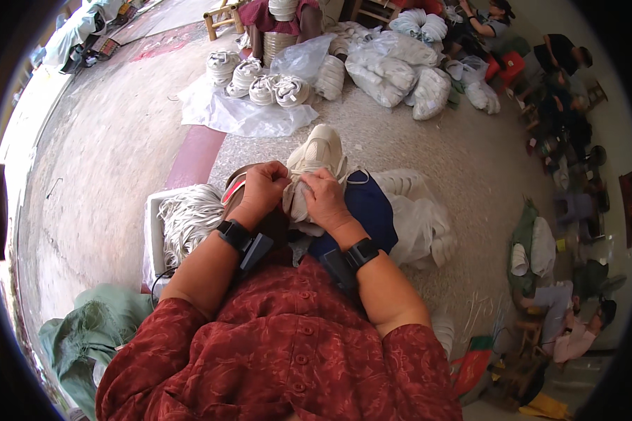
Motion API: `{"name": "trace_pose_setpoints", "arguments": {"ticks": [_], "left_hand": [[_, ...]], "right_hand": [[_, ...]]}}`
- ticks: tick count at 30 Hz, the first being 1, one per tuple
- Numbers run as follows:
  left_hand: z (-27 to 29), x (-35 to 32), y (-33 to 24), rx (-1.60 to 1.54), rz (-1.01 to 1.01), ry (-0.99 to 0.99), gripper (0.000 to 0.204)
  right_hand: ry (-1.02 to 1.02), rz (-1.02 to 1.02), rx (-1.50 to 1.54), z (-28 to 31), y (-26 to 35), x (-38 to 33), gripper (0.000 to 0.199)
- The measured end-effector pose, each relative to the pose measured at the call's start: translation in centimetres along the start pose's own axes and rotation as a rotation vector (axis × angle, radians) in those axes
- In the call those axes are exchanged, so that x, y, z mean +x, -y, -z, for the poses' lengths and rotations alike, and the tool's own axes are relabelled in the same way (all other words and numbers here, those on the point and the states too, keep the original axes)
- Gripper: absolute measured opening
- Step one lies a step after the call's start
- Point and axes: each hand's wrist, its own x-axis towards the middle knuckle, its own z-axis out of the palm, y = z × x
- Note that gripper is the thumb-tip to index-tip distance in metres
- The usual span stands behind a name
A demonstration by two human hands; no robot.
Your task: Manually thread laces through the eyelets of a shoe and tighten them.
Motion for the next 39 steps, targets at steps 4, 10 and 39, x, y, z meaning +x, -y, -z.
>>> {"name": "trace_pose_setpoints", "arguments": {"ticks": [4,10,39], "left_hand": [[0.4,0.5,-1.4,0.373,-0.246,0.109,0.004],[1.1,2.8,-0.1,0.115,0.070,0.290,0.008],[0.4,-1.0,1.9,0.128,-0.084,0.133,0.018]], "right_hand": [[0.011,-0.022,0.009,0.0,0.1,-0.1,0.022],[0.005,0.005,-0.043,-0.1,0.5,0.0,0.019],[-0.014,0.240,-0.524,-1.6,1.2,1.0,0.005]]}}
